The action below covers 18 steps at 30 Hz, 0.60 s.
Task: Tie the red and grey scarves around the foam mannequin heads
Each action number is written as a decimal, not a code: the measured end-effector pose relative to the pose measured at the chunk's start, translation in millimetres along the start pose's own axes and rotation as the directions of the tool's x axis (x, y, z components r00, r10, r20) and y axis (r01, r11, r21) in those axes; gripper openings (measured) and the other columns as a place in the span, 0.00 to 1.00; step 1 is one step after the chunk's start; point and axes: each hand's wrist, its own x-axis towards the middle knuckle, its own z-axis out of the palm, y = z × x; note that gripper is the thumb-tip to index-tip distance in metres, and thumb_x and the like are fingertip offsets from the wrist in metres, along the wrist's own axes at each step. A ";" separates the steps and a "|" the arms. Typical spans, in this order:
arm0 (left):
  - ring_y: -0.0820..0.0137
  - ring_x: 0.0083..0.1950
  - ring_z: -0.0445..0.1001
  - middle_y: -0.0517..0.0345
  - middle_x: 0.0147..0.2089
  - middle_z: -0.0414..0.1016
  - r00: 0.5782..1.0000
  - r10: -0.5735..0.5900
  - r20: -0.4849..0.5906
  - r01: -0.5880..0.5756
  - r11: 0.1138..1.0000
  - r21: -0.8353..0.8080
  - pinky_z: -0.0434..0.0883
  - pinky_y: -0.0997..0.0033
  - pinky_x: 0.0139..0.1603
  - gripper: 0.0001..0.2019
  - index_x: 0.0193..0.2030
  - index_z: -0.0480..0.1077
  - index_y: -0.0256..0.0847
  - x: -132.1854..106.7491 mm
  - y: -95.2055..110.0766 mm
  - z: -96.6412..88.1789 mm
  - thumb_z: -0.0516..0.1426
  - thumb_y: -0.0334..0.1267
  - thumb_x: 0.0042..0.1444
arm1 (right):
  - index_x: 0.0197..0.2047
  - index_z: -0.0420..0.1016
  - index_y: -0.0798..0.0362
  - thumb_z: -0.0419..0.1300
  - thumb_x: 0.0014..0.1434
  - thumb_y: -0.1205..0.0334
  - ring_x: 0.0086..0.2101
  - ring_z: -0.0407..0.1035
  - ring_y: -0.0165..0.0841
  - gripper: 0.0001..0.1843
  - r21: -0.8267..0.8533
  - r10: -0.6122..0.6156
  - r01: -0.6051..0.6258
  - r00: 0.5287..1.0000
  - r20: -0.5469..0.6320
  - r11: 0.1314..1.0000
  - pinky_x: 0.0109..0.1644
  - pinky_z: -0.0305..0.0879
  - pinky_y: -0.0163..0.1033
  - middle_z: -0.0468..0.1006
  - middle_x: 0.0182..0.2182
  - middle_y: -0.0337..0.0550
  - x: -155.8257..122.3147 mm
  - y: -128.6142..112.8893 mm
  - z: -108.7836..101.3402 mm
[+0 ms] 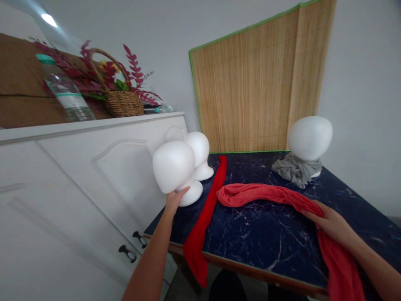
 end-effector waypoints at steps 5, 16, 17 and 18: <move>0.59 0.63 0.65 0.49 0.58 0.72 0.996 0.060 0.073 -0.062 0.998 0.022 0.58 0.62 0.67 0.29 0.53 0.70 0.38 -7.4 7.9 -17.4 0.67 0.40 0.42 | 0.33 0.78 0.53 0.64 0.45 0.38 0.30 0.73 0.44 0.26 0.026 0.114 -0.120 0.982 0.152 0.992 0.34 0.67 0.43 0.79 0.27 0.45 -3.4 -14.6 -9.3; 0.51 0.58 0.71 0.52 0.54 0.75 0.656 0.039 0.754 0.416 0.815 -0.404 0.70 0.51 0.57 0.34 0.56 0.70 0.55 -283.9 36.0 18.2 0.59 0.63 0.41 | 0.47 0.75 0.52 0.72 0.44 0.51 0.45 0.73 0.43 0.28 0.540 0.086 -0.548 0.748 0.658 0.639 0.49 0.69 0.43 0.79 0.44 0.45 -111.9 -105.2 59.1; 0.53 0.62 0.67 0.54 0.58 0.72 0.632 0.078 0.771 0.446 0.777 -0.444 0.68 0.53 0.59 0.36 0.60 0.65 0.57 -298.5 42.9 25.1 0.59 0.62 0.42 | 0.46 0.75 0.53 0.72 0.43 0.54 0.46 0.73 0.43 0.27 0.581 0.021 -0.573 0.722 0.692 0.578 0.50 0.69 0.43 0.79 0.44 0.45 -117.9 -113.9 69.2; 0.55 0.64 0.64 0.57 0.62 0.68 0.627 0.102 0.772 0.460 0.751 -0.473 0.66 0.55 0.62 0.39 0.64 0.59 0.58 -305.9 50.2 27.6 0.59 0.61 0.44 | 0.46 0.75 0.52 0.72 0.44 0.55 0.46 0.73 0.42 0.26 0.615 -0.037 -0.605 0.697 0.716 0.506 0.51 0.68 0.42 0.79 0.44 0.45 -122.0 -122.1 78.3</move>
